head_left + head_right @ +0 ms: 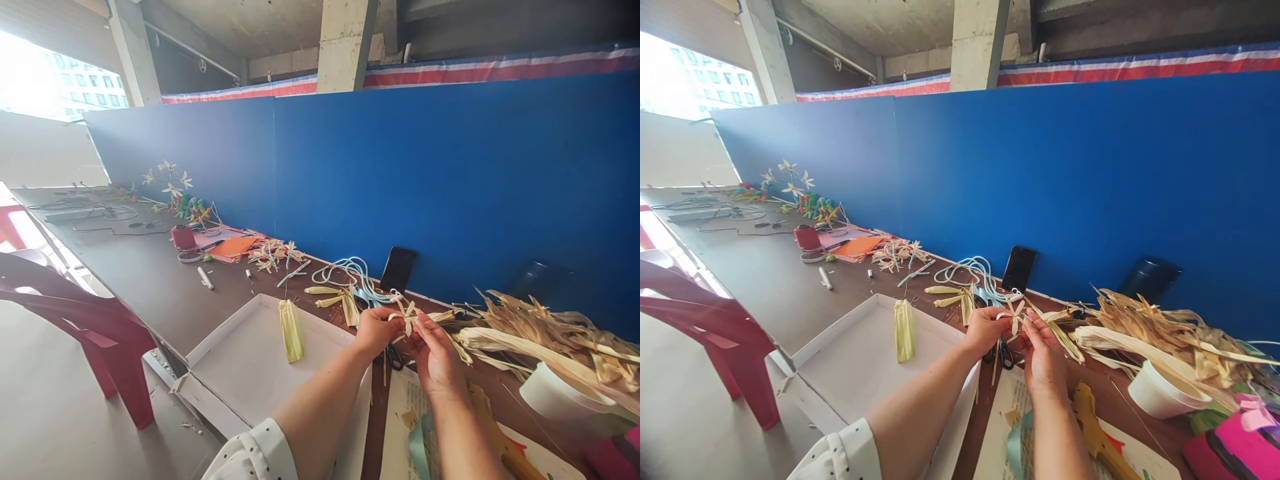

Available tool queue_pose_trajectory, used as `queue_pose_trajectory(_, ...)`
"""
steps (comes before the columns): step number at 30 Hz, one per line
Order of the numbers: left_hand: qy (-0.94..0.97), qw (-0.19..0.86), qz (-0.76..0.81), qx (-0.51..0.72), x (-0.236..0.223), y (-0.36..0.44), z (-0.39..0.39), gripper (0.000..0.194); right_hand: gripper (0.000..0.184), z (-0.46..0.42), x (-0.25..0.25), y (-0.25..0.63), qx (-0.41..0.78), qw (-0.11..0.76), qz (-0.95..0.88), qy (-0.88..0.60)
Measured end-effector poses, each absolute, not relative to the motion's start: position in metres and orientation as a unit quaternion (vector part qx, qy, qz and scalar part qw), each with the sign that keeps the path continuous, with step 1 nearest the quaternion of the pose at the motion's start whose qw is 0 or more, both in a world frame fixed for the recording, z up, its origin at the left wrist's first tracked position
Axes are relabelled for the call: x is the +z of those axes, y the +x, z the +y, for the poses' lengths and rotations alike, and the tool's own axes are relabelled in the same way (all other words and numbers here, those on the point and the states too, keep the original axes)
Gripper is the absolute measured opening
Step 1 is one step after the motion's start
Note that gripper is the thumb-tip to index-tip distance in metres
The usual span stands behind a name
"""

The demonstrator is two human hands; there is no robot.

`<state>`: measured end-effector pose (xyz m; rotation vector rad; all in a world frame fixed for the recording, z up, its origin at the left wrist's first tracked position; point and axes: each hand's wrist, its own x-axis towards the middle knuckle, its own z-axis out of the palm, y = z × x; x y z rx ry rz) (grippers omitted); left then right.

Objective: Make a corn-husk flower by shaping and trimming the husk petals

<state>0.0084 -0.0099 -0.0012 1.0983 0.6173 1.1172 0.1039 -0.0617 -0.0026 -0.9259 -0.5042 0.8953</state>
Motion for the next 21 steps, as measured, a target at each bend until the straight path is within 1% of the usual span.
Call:
queue_pose_trajectory(5,0.461,0.686,0.250,0.505,0.0038,0.0068,-0.0122,0.034,0.045,-0.0626,-0.0014,0.1028,0.412,0.768,-0.237,-0.429)
queue_pose_trajectory(10,0.443,0.697,0.268,0.496,0.0082,0.0057,-0.0129,0.040,0.037,-0.0636,-0.0014,0.1060,0.399,0.787,-0.208,-0.422)
queue_pose_trajectory(17,0.449,0.686,0.263,0.508,0.0053,0.0060,-0.0097,0.036,0.039,-0.0633,-0.0024,0.1082,0.413,0.791,-0.200,-0.404)
queue_pose_trajectory(21,0.453,0.681,0.251,0.518,-0.0001,0.0075,-0.0053,0.035,0.035,-0.0633,-0.0031,0.1074,0.412,0.791,-0.215,-0.398)
